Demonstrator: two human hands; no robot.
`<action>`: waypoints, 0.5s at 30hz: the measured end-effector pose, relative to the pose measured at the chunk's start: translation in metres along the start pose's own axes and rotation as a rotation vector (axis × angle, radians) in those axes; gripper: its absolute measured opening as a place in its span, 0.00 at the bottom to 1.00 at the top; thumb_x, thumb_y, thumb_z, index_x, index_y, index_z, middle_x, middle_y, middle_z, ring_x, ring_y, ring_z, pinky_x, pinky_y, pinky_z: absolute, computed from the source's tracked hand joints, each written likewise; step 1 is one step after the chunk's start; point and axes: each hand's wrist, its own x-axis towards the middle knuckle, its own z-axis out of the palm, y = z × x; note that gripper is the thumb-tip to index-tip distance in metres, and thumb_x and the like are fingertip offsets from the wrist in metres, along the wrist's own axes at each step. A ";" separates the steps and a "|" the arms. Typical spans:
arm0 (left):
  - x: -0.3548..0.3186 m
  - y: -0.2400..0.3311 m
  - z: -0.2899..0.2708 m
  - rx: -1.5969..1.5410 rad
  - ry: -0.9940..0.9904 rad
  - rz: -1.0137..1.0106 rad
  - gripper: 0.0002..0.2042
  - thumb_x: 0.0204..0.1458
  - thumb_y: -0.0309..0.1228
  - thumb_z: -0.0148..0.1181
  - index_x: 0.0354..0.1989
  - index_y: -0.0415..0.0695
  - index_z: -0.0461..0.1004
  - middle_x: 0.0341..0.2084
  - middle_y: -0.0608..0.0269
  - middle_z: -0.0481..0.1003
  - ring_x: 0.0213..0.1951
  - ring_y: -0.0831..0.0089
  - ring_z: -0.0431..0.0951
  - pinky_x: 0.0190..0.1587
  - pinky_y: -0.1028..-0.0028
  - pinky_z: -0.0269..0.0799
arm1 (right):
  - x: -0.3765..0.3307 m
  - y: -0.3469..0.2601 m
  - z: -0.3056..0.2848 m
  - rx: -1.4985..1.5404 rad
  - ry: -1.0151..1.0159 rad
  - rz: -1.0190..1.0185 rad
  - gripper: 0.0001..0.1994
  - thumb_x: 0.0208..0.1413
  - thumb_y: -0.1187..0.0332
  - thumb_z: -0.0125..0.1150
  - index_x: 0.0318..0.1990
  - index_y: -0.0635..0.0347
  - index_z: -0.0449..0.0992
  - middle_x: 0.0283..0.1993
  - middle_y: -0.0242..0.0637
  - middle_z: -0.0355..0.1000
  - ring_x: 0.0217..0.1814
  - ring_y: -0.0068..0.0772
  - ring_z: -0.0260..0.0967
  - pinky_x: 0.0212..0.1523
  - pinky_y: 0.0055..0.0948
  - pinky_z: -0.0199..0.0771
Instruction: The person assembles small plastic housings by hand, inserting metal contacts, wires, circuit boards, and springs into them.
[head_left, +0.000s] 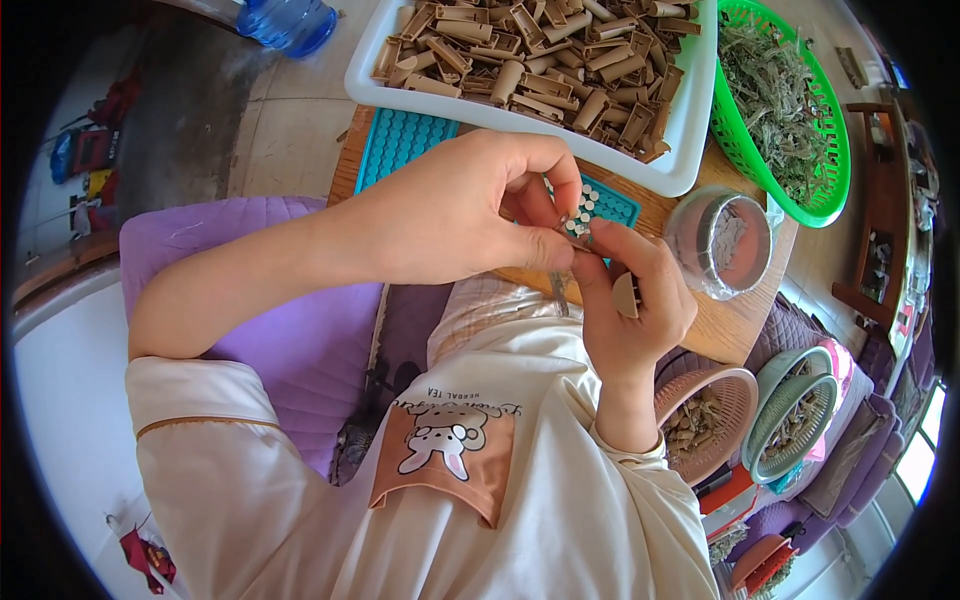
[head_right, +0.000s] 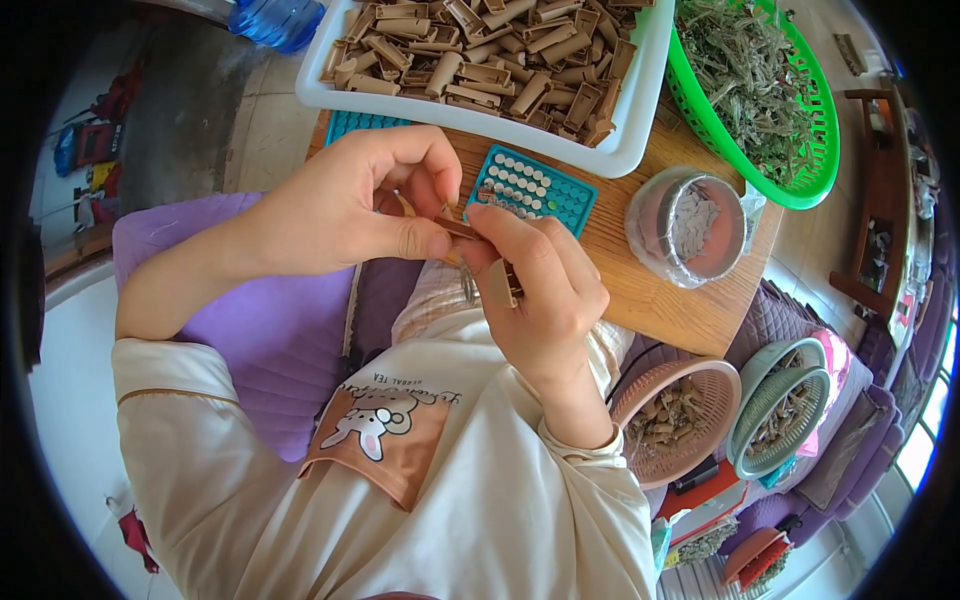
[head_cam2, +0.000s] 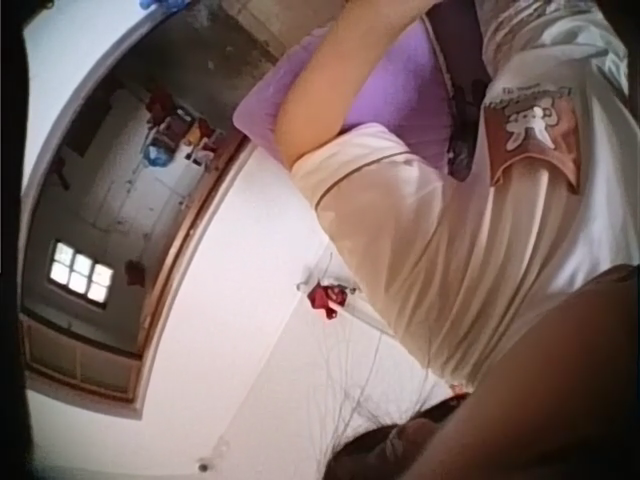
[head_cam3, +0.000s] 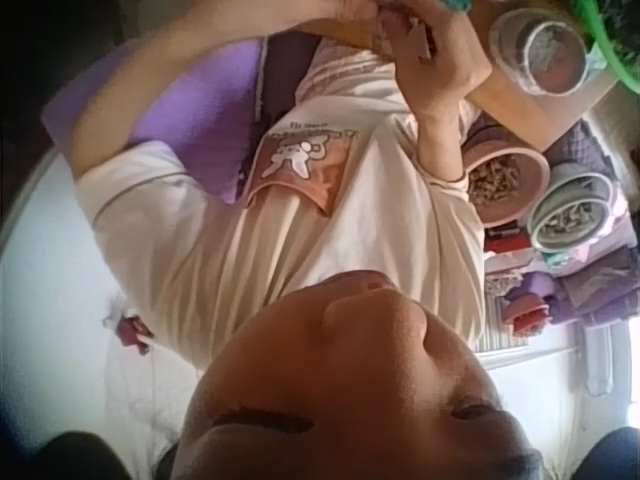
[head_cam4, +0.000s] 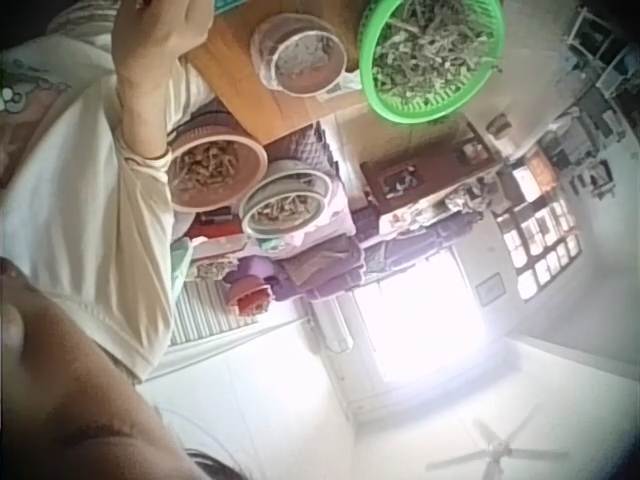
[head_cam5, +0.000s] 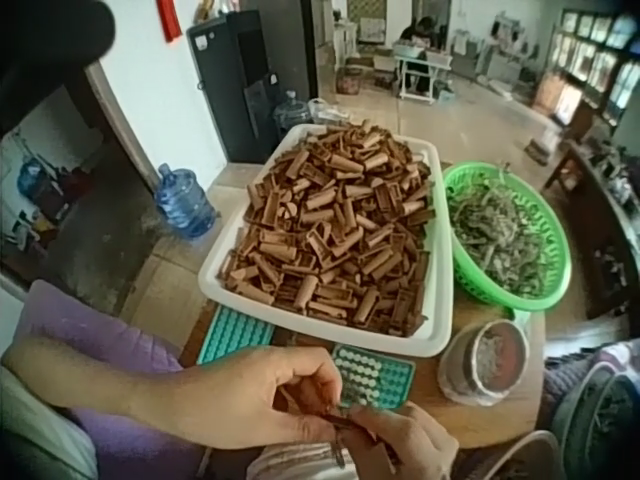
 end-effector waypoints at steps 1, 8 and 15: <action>0.000 0.000 0.000 0.001 -0.002 -0.001 0.11 0.42 0.27 0.58 0.33 0.41 0.65 0.24 0.69 0.69 0.29 0.83 0.69 0.32 0.81 0.65 | 0.000 0.000 0.000 -0.001 0.002 0.002 0.14 0.32 0.81 0.62 0.31 0.64 0.71 0.23 0.36 0.68 0.20 0.27 0.65 0.21 0.21 0.65; -0.001 -0.008 0.009 -0.159 0.146 0.205 0.09 0.45 0.26 0.55 0.35 0.41 0.64 0.29 0.68 0.67 0.34 0.83 0.67 0.37 0.81 0.63 | 0.003 0.002 -0.005 0.338 -0.090 0.170 0.13 0.44 0.70 0.57 0.38 0.66 0.68 0.30 0.39 0.68 0.28 0.27 0.66 0.27 0.21 0.65; -0.002 -0.004 0.007 -0.215 0.217 0.300 0.07 0.49 0.26 0.49 0.36 0.39 0.65 0.32 0.67 0.66 0.36 0.83 0.64 0.38 0.82 0.61 | 0.013 0.018 0.002 0.647 0.013 0.352 0.31 0.52 0.49 0.41 0.54 0.68 0.53 0.41 0.33 0.58 0.35 0.16 0.50 0.37 0.19 0.54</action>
